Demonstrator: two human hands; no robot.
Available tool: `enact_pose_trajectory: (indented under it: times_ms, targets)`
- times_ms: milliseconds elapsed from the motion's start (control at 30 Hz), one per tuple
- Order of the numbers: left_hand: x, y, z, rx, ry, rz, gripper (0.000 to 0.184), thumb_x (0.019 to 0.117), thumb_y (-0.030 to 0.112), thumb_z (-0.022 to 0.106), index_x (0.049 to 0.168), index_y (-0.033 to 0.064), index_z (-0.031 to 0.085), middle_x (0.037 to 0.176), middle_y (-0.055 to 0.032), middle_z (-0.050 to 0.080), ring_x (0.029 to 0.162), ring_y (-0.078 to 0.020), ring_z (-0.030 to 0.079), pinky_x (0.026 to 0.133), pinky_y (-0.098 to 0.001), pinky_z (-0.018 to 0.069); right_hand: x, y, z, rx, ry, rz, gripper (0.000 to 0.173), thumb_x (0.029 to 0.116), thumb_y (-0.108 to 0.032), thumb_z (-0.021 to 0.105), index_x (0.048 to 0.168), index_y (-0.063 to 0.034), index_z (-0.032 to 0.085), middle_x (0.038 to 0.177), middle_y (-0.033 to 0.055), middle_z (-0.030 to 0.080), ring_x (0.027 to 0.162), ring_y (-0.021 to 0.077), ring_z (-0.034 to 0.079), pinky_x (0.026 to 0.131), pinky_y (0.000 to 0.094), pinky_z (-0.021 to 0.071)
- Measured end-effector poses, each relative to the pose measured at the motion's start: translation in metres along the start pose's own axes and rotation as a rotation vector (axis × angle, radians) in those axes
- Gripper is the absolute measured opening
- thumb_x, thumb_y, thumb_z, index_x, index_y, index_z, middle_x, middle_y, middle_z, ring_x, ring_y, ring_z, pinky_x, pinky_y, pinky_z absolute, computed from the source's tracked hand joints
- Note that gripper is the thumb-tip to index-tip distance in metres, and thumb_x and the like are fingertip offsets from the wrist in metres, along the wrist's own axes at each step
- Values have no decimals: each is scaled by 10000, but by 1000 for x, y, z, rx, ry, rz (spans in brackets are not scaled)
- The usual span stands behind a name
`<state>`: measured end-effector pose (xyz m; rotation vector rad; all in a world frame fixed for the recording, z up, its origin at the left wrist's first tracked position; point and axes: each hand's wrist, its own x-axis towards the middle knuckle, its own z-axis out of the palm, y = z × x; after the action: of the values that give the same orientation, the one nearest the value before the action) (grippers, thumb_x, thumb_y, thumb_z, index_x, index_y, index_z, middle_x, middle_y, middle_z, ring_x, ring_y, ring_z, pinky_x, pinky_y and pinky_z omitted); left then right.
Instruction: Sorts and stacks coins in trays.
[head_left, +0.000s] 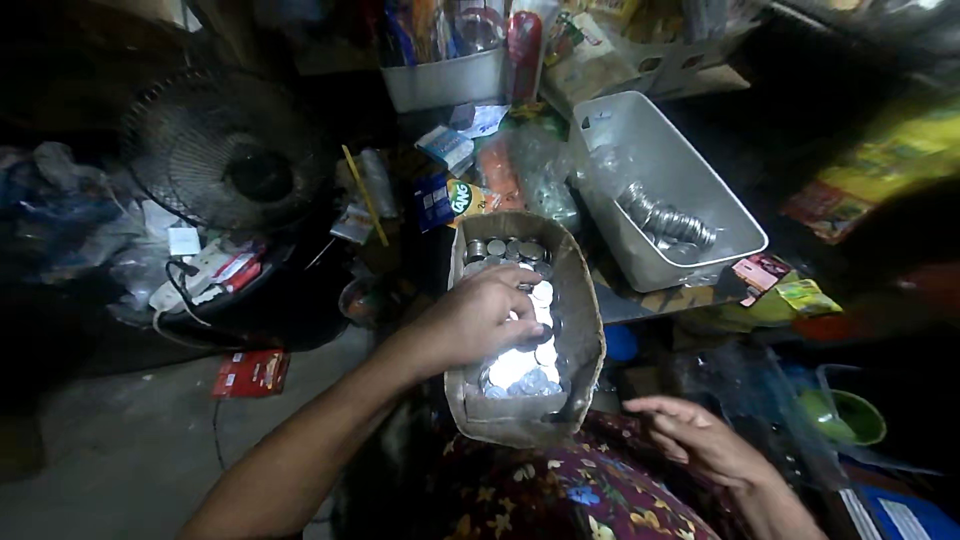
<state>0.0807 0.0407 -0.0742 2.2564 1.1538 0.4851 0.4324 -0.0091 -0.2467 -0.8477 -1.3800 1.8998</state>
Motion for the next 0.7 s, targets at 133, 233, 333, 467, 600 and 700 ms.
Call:
enact_pose_trajectory:
  times_ms: [133, 233, 333, 467, 600, 700]
  targets:
    - [3, -4, -4, -243, 113, -7, 246, 978, 132, 594, 823, 14, 743, 1368, -114, 610, 1289, -123, 544, 1057, -306, 454, 25, -76, 33, -5, -211, -334, 336, 1059, -393, 510, 1330, -292, 680, 765, -171, 639, 613, -104, 527, 557, 65, 427]
    - [3, -3, -9, -367, 107, -66, 275, 991, 109, 561, 791, 9, 721, 1379, -82, 601, 1290, -85, 527, 1052, -281, 449, 44, -109, 70, -181, -69, -389, 303, 1055, -321, 537, 1307, -255, 692, 804, -174, 633, 605, -112, 488, 531, 69, 404]
    - [2, -3, -11, -438, 87, -80, 287, 998, 98, 549, 789, -6, 716, 1381, -86, 602, 1276, -71, 532, 1038, -267, 455, 66, -125, 96, -444, 88, -473, 312, 1017, -173, 558, 1282, -51, 669, 1021, -109, 701, 761, -108, 573, 673, 84, 495]
    - [1, -2, -13, -469, 73, -69, 295, 1010, 94, 540, 795, -15, 710, 1388, -79, 590, 1262, -55, 526, 1031, -251, 446, 84, -132, 109, -705, 154, -607, 320, 1013, -179, 574, 1223, 40, 675, 1024, -19, 725, 858, -95, 626, 786, 91, 532]
    - [2, -1, -11, -513, 85, -57, 276, 1007, 85, 551, 796, -9, 702, 1379, -68, 591, 1257, -44, 523, 1021, -239, 446, 87, -136, 109, -776, 201, -614, 302, 1007, -208, 594, 1161, 28, 703, 978, -14, 725, 817, -100, 618, 762, 81, 525]
    - [3, 1, -9, -507, 99, -37, 254, 997, 78, 567, 809, -16, 711, 1379, -90, 590, 1271, -57, 518, 1036, -246, 439, 87, -137, 112, -748, 201, -594, 271, 1010, -197, 585, 1129, 11, 713, 993, -28, 731, 854, -96, 637, 788, 85, 534]
